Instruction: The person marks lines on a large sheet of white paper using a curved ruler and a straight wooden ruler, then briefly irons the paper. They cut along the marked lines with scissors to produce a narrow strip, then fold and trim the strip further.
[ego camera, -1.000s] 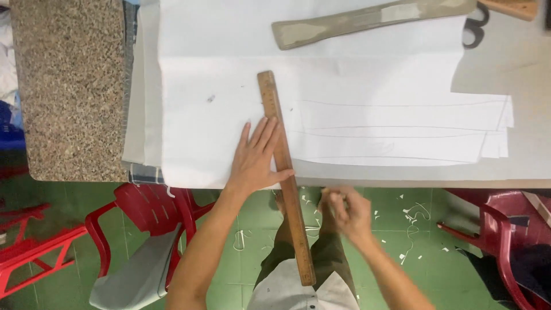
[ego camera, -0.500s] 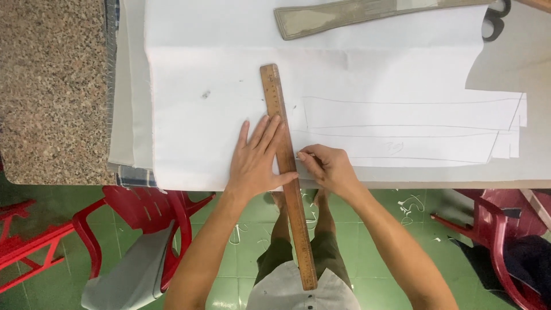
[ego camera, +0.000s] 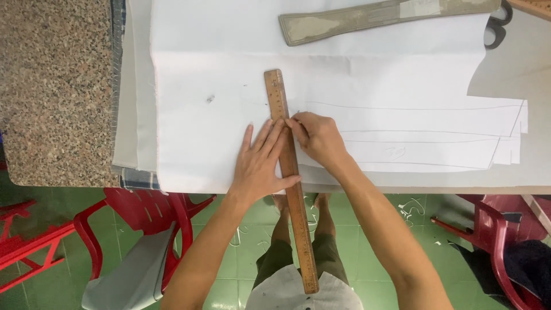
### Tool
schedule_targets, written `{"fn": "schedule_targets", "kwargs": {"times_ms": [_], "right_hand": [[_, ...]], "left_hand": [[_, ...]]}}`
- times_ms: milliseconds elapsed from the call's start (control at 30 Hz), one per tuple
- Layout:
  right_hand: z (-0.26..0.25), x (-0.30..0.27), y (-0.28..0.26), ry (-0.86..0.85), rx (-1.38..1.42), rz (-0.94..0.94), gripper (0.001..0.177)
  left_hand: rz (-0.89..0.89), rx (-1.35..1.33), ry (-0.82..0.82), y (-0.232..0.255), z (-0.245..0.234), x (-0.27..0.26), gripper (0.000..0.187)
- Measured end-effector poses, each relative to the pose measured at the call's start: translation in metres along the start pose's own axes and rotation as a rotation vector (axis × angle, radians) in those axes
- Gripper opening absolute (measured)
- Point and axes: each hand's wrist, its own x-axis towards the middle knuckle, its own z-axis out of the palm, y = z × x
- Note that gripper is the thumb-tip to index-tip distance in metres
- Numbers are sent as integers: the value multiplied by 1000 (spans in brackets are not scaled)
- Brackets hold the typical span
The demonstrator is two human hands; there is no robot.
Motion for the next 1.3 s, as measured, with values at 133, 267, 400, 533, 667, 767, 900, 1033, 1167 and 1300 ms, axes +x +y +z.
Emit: {"fn": "schedule_targets", "kwargs": {"times_ms": [133,267,400,533,667,767,900,1033,1167,1300], "right_hand": [[-13,-48,-15,-21,-9,16,12],[-55,-82,-8,-104,211,293,18],[-70,-79,14,46,228,373,18],[-69,-63,17,40,224,371,17],[-56,-44,14,54,281,383,24],[-48,-34,13,44,291,375,27],[-46,-27,11,-3,282,362,28],[-39,-27,16,-7,266,324,26],[-27,-2,24,15,115,159,19],[-17,37,38,135,67,21,15]], "left_hand": [[6,-3,-27,-2,1,2,114],[5,-8,-45,8,1,3,116],[35,-22,-40,22,11,13,116],[38,-8,-56,30,8,17,116],[61,-4,-10,28,11,17,115],[65,11,6,28,13,18,115],[69,26,20,26,15,19,115],[73,16,42,26,16,19,112],[86,19,63,24,17,21,110],[89,5,63,23,20,20,109]]}}
